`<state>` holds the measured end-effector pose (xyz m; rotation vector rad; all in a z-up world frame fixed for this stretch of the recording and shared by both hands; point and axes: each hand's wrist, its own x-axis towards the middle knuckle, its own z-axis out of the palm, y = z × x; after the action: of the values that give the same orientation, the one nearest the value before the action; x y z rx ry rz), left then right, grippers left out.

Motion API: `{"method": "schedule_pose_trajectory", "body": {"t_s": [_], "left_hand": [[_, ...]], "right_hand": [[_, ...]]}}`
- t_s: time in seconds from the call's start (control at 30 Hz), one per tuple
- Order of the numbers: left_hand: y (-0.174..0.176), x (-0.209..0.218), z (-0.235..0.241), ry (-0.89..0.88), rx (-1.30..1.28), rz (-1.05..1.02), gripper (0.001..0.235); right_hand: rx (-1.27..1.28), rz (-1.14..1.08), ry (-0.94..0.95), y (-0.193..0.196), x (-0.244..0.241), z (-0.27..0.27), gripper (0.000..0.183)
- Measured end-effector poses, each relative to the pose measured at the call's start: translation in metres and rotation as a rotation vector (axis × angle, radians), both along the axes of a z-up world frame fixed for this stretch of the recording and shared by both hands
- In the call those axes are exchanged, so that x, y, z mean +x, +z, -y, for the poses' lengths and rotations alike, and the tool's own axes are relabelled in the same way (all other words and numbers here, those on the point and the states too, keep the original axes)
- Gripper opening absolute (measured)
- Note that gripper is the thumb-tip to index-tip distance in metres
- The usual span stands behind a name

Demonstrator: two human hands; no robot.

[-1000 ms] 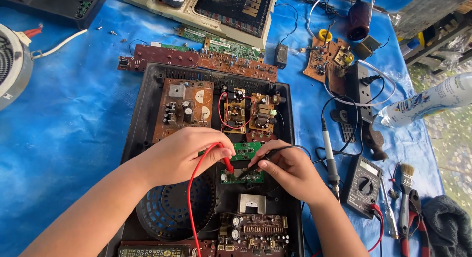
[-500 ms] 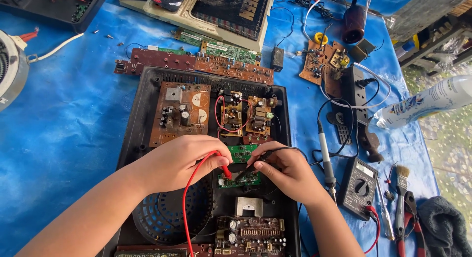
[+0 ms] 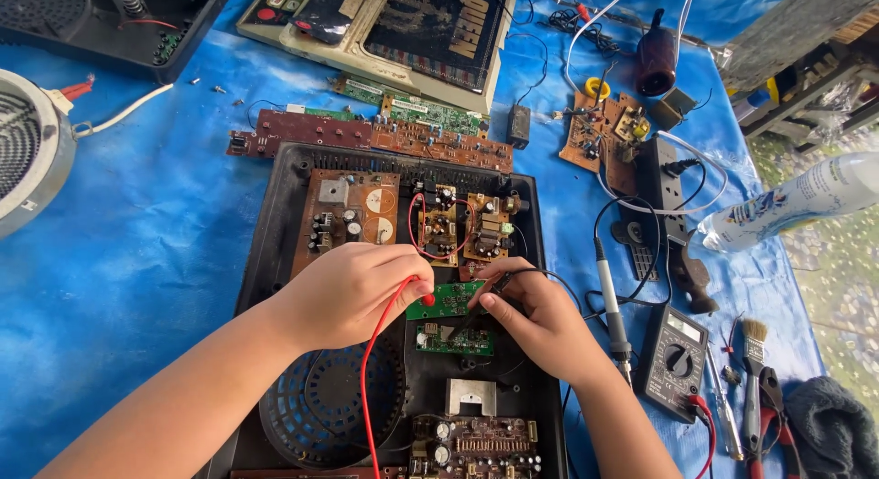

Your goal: The person uses a multimeter to test various points on a disassembled electronic device, likely a television or monitor. They move the red and black probes across different circuit boards and components to check for continuity or voltage.

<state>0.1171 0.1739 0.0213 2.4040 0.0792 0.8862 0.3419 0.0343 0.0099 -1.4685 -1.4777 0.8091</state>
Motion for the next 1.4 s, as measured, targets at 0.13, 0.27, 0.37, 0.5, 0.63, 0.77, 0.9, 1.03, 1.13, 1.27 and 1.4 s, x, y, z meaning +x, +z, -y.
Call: {"method": "schedule_pose_trajectory", "body": {"t_s": [0.13, 0.27, 0.37, 0.5, 0.63, 0.77, 0.9, 1.03, 1.13, 1.27, 1.4], "left_hand": [[-0.004, 0.002, -0.003, 0.015, 0.049, 0.044, 0.022], [-0.008, 0.004, -0.008, 0.025, 0.099, 0.061, 0.021], [-0.01, 0.006, -0.011, 0.014, 0.112, 0.082, 0.02], [-0.01, 0.009, -0.013, 0.005, 0.106, 0.1, 0.021], [-0.007, 0.01, -0.013, -0.001, 0.089, 0.1, 0.02], [0.006, 0.009, -0.013, -0.006, -0.086, -0.004, 0.025], [0.015, 0.015, -0.014, -0.014, -0.44, -0.063, 0.033], [0.016, 0.025, -0.014, -0.1, -0.455, -0.171, 0.03], [0.014, 0.031, -0.015, -0.15, -0.429, -0.158, 0.03], [0.007, 0.025, -0.015, -0.135, -0.226, -0.271, 0.023], [0.005, 0.021, -0.013, -0.133, -0.16, -0.087, 0.019]], "right_hand": [[-0.048, 0.053, 0.001, 0.002, 0.002, -0.003, 0.025], [-0.079, 0.069, -0.05, 0.002, 0.004, -0.008, 0.022], [-0.08, 0.071, -0.078, 0.002, 0.003, -0.013, 0.02], [-0.051, -0.07, -0.076, -0.008, 0.014, -0.017, 0.017], [-0.046, -0.08, -0.076, -0.004, 0.014, -0.02, 0.018], [-0.028, -0.365, -0.001, -0.001, 0.02, -0.034, 0.018], [0.026, -0.7, 0.248, -0.027, 0.032, -0.063, 0.014], [-0.031, -0.672, 0.312, -0.031, 0.033, -0.065, 0.012], [-0.04, -0.691, 0.299, -0.027, 0.035, -0.064, 0.015], [-0.257, -0.529, 0.306, -0.006, 0.028, -0.065, 0.012], [-0.303, -0.462, 0.396, -0.003, 0.025, -0.065, 0.011]]}}
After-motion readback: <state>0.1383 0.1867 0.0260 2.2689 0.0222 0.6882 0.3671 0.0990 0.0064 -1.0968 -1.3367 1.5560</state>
